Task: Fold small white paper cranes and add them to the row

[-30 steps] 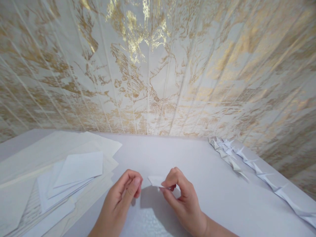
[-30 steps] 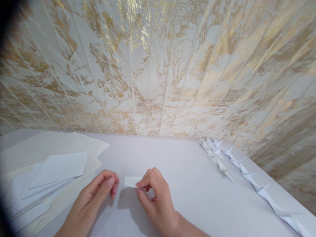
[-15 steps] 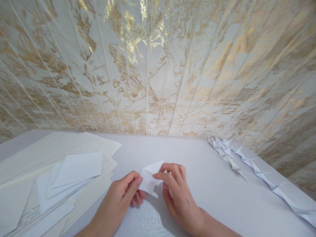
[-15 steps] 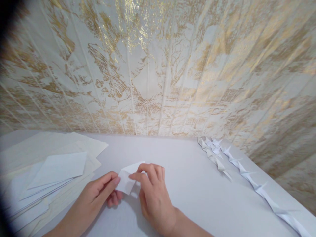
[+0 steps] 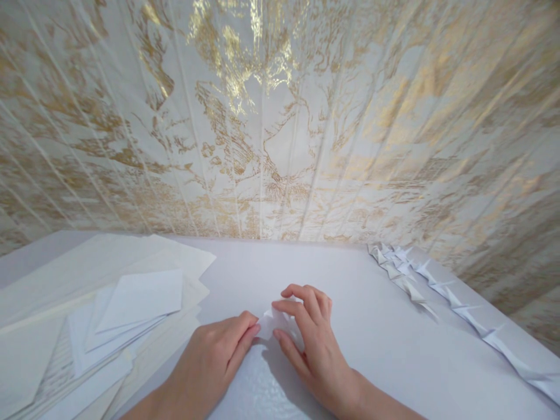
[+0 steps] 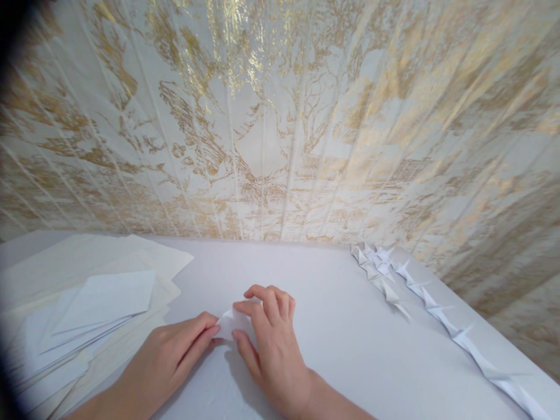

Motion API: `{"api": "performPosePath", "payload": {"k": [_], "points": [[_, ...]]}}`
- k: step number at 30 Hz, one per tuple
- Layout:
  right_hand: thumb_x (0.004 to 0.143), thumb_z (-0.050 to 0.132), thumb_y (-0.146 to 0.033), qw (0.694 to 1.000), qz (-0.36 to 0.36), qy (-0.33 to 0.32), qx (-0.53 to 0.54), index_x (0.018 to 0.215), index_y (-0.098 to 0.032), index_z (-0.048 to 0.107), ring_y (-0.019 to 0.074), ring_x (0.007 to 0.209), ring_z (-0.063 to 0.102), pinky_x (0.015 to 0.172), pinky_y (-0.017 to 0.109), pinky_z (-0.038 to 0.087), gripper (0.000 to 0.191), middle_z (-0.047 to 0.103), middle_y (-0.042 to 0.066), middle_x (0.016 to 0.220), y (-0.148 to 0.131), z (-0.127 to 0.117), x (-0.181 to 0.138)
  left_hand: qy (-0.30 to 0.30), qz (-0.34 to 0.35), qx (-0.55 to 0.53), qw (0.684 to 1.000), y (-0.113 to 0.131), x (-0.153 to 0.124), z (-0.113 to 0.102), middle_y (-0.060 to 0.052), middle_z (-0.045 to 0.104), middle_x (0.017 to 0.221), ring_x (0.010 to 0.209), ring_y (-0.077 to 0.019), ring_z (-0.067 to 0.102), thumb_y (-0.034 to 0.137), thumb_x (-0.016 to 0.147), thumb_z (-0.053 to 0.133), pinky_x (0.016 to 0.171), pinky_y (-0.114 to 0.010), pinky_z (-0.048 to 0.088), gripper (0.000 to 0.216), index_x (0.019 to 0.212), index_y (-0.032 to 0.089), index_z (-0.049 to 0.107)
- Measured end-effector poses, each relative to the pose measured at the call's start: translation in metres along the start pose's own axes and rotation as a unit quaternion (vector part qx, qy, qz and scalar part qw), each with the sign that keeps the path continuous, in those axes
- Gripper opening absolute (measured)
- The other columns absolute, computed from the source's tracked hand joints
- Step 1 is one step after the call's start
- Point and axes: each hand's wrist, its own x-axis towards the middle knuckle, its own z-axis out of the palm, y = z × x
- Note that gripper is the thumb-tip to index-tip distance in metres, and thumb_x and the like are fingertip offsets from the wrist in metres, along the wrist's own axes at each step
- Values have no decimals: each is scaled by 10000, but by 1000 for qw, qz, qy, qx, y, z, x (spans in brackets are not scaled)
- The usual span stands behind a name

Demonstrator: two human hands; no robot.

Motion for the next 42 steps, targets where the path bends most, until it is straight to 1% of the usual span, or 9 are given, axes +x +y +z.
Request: {"api": "performPosePath", "payload": {"k": [6, 12, 16, 21, 26, 29, 34, 38, 42], "points": [[917, 528, -67, 1000, -6, -15, 9, 1088, -219, 526, 240, 1003, 459, 888, 409, 311, 229, 566, 56, 1071, 0, -2, 1, 0, 37, 18, 999, 0, -1, 1, 59, 639, 632, 537, -133, 645, 323, 1041, 294, 541, -224, 412, 321, 831, 242, 524], [906, 528, -70, 1000, -6, -4, 27, 1027, -213, 508, 234, 989, 481, 869, 397, 317, 188, 561, 57, 1062, -1, -2, 0, 18, 58, 42, 997, 0, 0, 0, 48, 649, 632, 539, -143, 652, 328, 1047, 272, 535, -239, 433, 331, 868, 234, 535], [901, 536, -75, 999, -1, 6, 42, 1087, -202, 495, 234, 999, 485, 872, 394, 327, 229, 568, 67, 1074, -1, -1, -1, 25, 71, 57, 996, 0, 1, -1, 39, 656, 627, 531, -150, 657, 318, 1045, 262, 527, -250, 446, 352, 851, 228, 542], [920, 515, -70, 998, -11, -4, 60, 1003, -213, 559, 212, 941, 510, 841, 367, 338, 172, 605, 39, 972, -1, -3, 1, -6, 47, 39, 998, 0, -1, 0, 31, 673, 653, 563, -157, 672, 308, 1042, 263, 549, -258, 486, 365, 864, 229, 571], [922, 544, -136, 991, 51, 18, 126, 882, -229, 643, 209, 965, 529, 869, 365, 349, 141, 621, 38, 1001, 5, -2, 3, 19, 83, 24, 996, -2, -1, 0, 19, 755, 774, 653, -143, 727, 314, 1047, 289, 614, -236, 552, 350, 973, 232, 621], [931, 567, -297, 949, 176, 17, 261, 870, -216, 650, 202, 903, 564, 828, 343, 394, 131, 627, 41, 937, 11, 4, 5, 76, 157, 27, 984, -6, 4, -3, -21, 781, 1020, 856, -121, 746, 286, 1049, 326, 772, -197, 563, 313, 1033, 217, 631], [776, 715, -542, 796, 376, -26, 474, 1064, -185, 591, 150, 629, 557, 578, 261, 405, 475, 645, 19, 766, 14, 7, 11, 126, 214, 80, 965, -11, 10, -12, -92, 739, 1160, 968, -141, 710, 208, 1036, 379, 852, -231, 550, 274, 1045, 155, 648], [638, 871, -414, 707, 402, -59, 578, 1158, -168, 545, 120, 583, 578, 568, 224, 388, 661, 697, 13, 717, 7, 7, 11, 147, 248, 155, 945, -8, 7, -15, -108, 693, 1255, 964, -197, 678, 121, 1004, 435, 840, -328, 529, 231, 1060, 121, 659], [598, 906, -258, 672, 385, -71, 629, 1227, -170, 496, 102, 557, 585, 584, 222, 399, 756, 720, 1, 725, 1, 11, 8, 148, 253, 185, 938, -6, 4, -14, -106, 692, 1258, 985, -230, 648, 102, 1003, 423, 838, -380, 476, 256, 1049, 116, 674]]}}
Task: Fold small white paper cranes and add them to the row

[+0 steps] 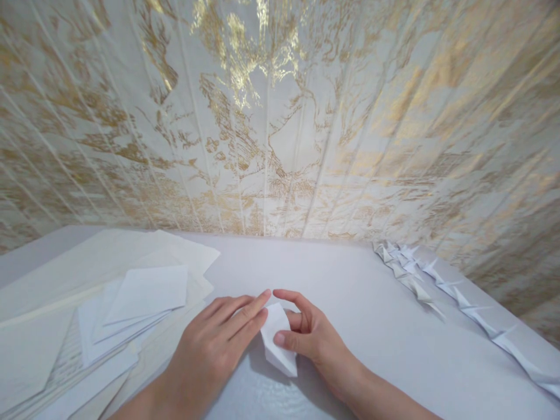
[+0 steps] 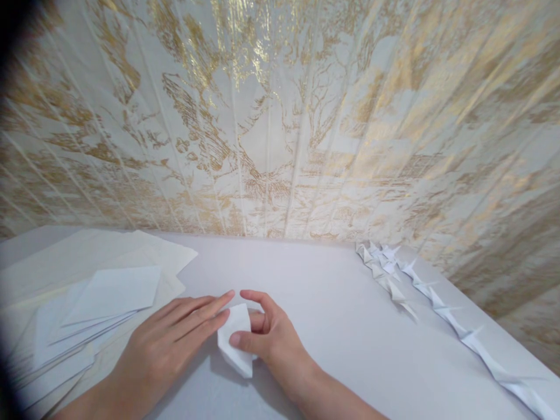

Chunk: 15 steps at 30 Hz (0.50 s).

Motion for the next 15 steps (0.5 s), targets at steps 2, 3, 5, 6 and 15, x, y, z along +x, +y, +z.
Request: {"api": "performPosePath", "payload": {"k": [2, 3, 5, 6, 15], "points": [[609, 897, -231, 1000, -4, 1, 11, 1231, -166, 489, 98, 556, 586, 579, 218, 394, 747, 716, -10, 715, 0, 1, 0, -2, -1, 4, 1000, 0, 0, 0, -102, 696, 1252, 993, -234, 641, 98, 1004, 417, 838, -386, 460, 266, 1043, 118, 680], [603, 898, -223, 1000, -3, 0, 15, 1233, -166, 484, 102, 567, 593, 582, 219, 396, 756, 720, -7, 726, 0, 1, 0, 1, 1, 7, 1000, 1, 1, -1, -100, 702, 1242, 991, -234, 641, 98, 1004, 415, 834, -386, 456, 270, 1037, 117, 682], [576, 906, -210, 1000, 6, -5, 21, 1243, -174, 474, 118, 609, 615, 603, 229, 409, 796, 739, 10, 781, -2, 1, 0, 7, 9, 16, 1000, 1, 3, -2, -99, 716, 1215, 983, -234, 644, 102, 1008, 404, 829, -384, 453, 283, 1023, 117, 686], [564, 909, -203, 1000, 11, -7, 21, 1248, -181, 471, 122, 624, 619, 613, 234, 413, 813, 745, 16, 807, -3, 2, 0, 2, 10, 21, 1000, 1, 4, -3, -98, 719, 1209, 984, -234, 646, 102, 1008, 402, 830, -385, 452, 286, 1020, 119, 688], [619, 894, -249, 998, -45, 41, 19, 1130, -224, 563, 116, 606, 582, 633, 244, 386, 609, 673, -50, 718, 3, 6, -3, -23, -35, -30, 999, 8, 5, 2, -53, 751, 1123, 964, -230, 654, 136, 1008, 402, 841, -377, 434, 279, 1014, 148, 681]]}}
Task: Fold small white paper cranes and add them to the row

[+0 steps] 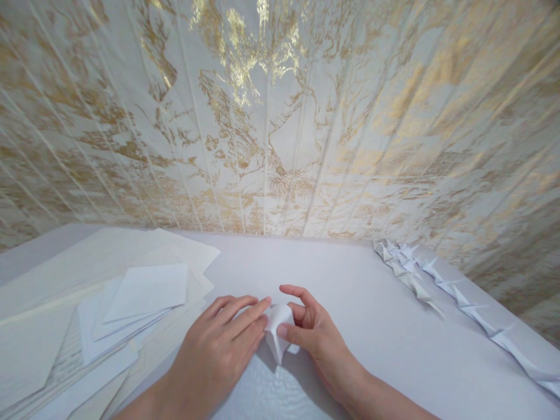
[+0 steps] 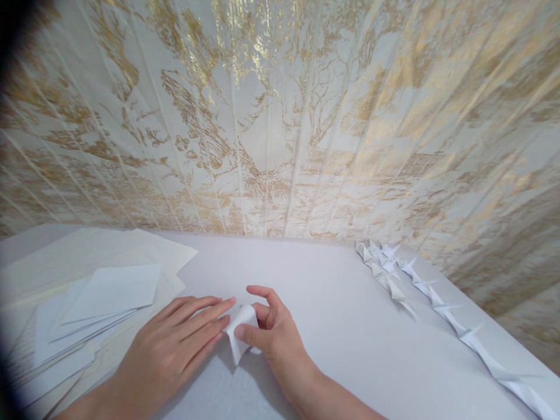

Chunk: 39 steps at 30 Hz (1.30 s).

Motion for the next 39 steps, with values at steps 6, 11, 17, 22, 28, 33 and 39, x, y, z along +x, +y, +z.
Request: {"api": "performPosePath", "payload": {"k": [6, 11, 17, 22, 28, 33, 39], "points": [[635, 879, -384, 997, -11, -9, -79, 908, -184, 649, 108, 597, 487, 606, 250, 330, 408, 611, -28, 695, 4, -5, 2, -30, -90, -156, 983, 5, -4, 4, -5, 725, 887, 776, -167, 631, 181, 996, 448, 734, -303, 429, 195, 923, 200, 628], [725, 795, -472, 969, -115, 8, -218, 838, -193, 720, 145, 684, 447, 653, 280, 343, 310, 525, -12, 730, 5, -9, 3, -62, -164, -256, 951, 9, -7, 8, 2, 666, 877, 810, -152, 620, 179, 977, 440, 767, -264, 443, 176, 888, 218, 587], [757, 754, -519, 953, -155, 4, -260, 705, -178, 668, 161, 759, 477, 698, 286, 365, 356, 525, 16, 829, 5, -7, 4, -115, -254, -335, 900, 13, -7, 6, 40, 622, 754, 689, -124, 611, 304, 986, 439, 662, -203, 444, 212, 854, 228, 587], [753, 753, -519, 965, -90, 4, -248, 753, -184, 573, 120, 598, 402, 571, 249, 319, 381, 465, -43, 645, 9, -6, 0, -155, -312, -352, 869, 13, -4, 6, 43, 603, 687, 650, -137, 589, 400, 952, 485, 627, -211, 422, 290, 758, 218, 601], [856, 645, -499, 943, -163, -24, -289, 763, -188, 597, 157, 736, 491, 685, 278, 378, 328, 567, 22, 833, 3, -3, -6, -143, -403, -370, 825, 9, 4, 2, 51, 527, 621, 618, -141, 519, 455, 905, 517, 582, -212, 388, 334, 687, 209, 574], [834, 678, -426, 906, -216, -32, -362, 856, -195, 647, 189, 872, 526, 750, 288, 394, 234, 579, 58, 979, -2, 1, -9, -124, -406, -406, 809, 11, 3, 1, 35, 591, 680, 675, -153, 549, 461, 906, 525, 638, -220, 409, 327, 725, 206, 618], [834, 674, -246, 926, -194, 6, -325, 681, -183, 602, 130, 675, 489, 625, 241, 378, 180, 553, -2, 769, 3, -1, -5, -119, -420, -451, 779, 14, -1, 5, 56, 504, 650, 639, -132, 482, 451, 908, 547, 592, -199, 390, 322, 705, 202, 561]]}}
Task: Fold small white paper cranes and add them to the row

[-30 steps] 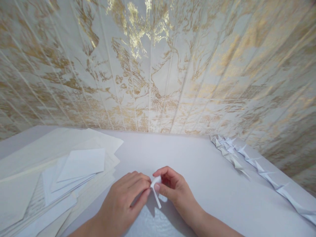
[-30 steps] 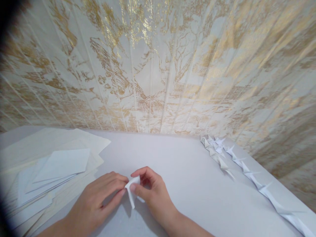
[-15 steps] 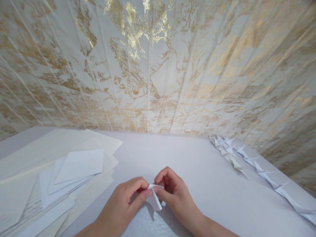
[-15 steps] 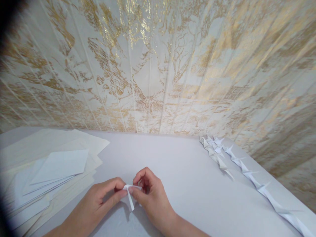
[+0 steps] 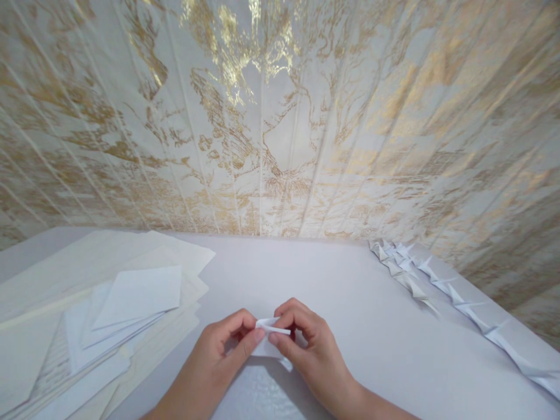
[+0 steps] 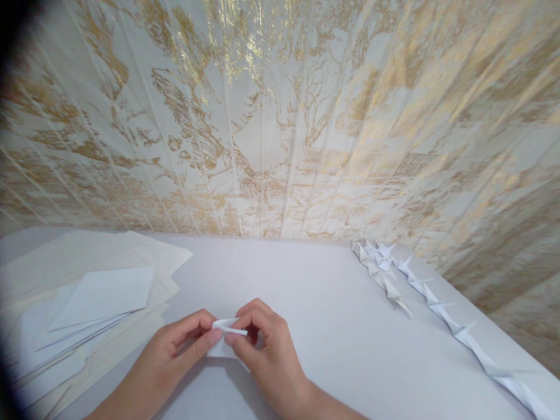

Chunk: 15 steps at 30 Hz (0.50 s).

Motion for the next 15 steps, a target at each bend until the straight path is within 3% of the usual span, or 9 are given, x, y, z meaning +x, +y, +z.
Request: {"api": "performPosePath", "payload": {"k": [11, 15], "points": [[747, 676, -147, 997, 76, -8, 15, 784, -192, 566, 106, 602, 414, 567, 219, 332, 124, 463, -65, 648, 3, 4, -3, -24, 15, 25, 999, 4, 1, 0, 52, 511, 642, 636, -134, 476, 442, 918, 539, 601, -202, 365, 325, 712, 196, 588], [771, 680, -209, 996, 88, -17, 21, 846, -186, 603, 109, 617, 431, 583, 223, 344, 109, 530, -42, 703, 3, 3, -3, -17, 8, 23, 1000, 5, -1, -1, 56, 491, 622, 625, -133, 465, 438, 906, 547, 597, -206, 351, 328, 686, 196, 583]]}}
